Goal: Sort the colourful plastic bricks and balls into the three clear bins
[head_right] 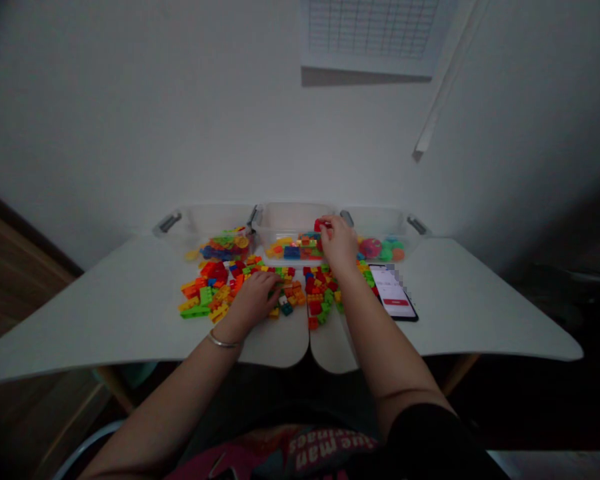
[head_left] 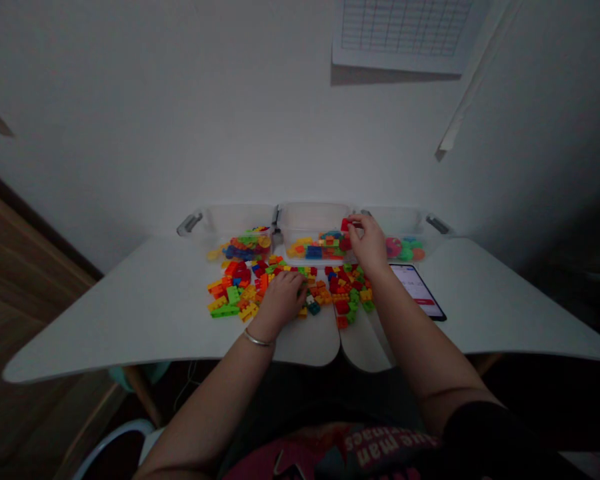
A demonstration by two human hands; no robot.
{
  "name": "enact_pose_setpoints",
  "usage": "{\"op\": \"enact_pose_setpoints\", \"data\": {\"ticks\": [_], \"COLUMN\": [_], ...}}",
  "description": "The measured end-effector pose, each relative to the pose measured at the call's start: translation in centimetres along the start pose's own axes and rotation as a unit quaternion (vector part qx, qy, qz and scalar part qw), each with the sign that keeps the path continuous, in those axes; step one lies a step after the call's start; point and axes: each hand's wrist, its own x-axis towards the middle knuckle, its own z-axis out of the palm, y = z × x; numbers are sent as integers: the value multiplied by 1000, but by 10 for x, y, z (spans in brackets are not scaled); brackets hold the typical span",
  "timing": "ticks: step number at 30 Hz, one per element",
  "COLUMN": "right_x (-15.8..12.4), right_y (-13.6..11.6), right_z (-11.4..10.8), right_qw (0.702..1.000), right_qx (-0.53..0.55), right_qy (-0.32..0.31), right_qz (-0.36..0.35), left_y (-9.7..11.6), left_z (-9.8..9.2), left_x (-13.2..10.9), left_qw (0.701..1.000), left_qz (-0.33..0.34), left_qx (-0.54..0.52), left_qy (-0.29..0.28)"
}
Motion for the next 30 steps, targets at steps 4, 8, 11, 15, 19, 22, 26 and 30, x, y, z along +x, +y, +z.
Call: {"op": "enact_pose_setpoints", "data": {"ticks": [4, 8, 11, 15, 19, 22, 26, 30], "right_x": [1, -2, -5, -9, -11, -11, -13, -26], "right_y": [1, -2, -5, -4, -1, -1, -7, -23], "right_z": [7, 10, 10, 10, 11, 10, 6, 1], "right_qw": [999, 995, 991, 987, 982, 979, 984, 990], "right_qx": [-35, -90, -119, -129, -150, -160, -132, -97], "right_qy": [-11, -22, -43, -72, -87, -97, -79, -26], "right_qz": [-8, -23, -40, -63, -78, -84, -86, -104], "left_y": [-2, -2, -1, 0, 1, 1, 0, -1], "left_z": [2, 1, 0, -2, -3, -3, -2, 0], "left_x": [0, 0, 0, 0, 0, 1, 1, 1], "left_qw": [1000, 1000, 1000, 1000, 1000, 1000, 1000, 1000], "left_qz": [7, 10, 8, 7, 5, 0, 1, 8], "left_qx": [2, 4, 3, -1, -3, 3, 7, 7], "left_qy": [6, -1, -3, -4, -8, -17, -20, -12]}}
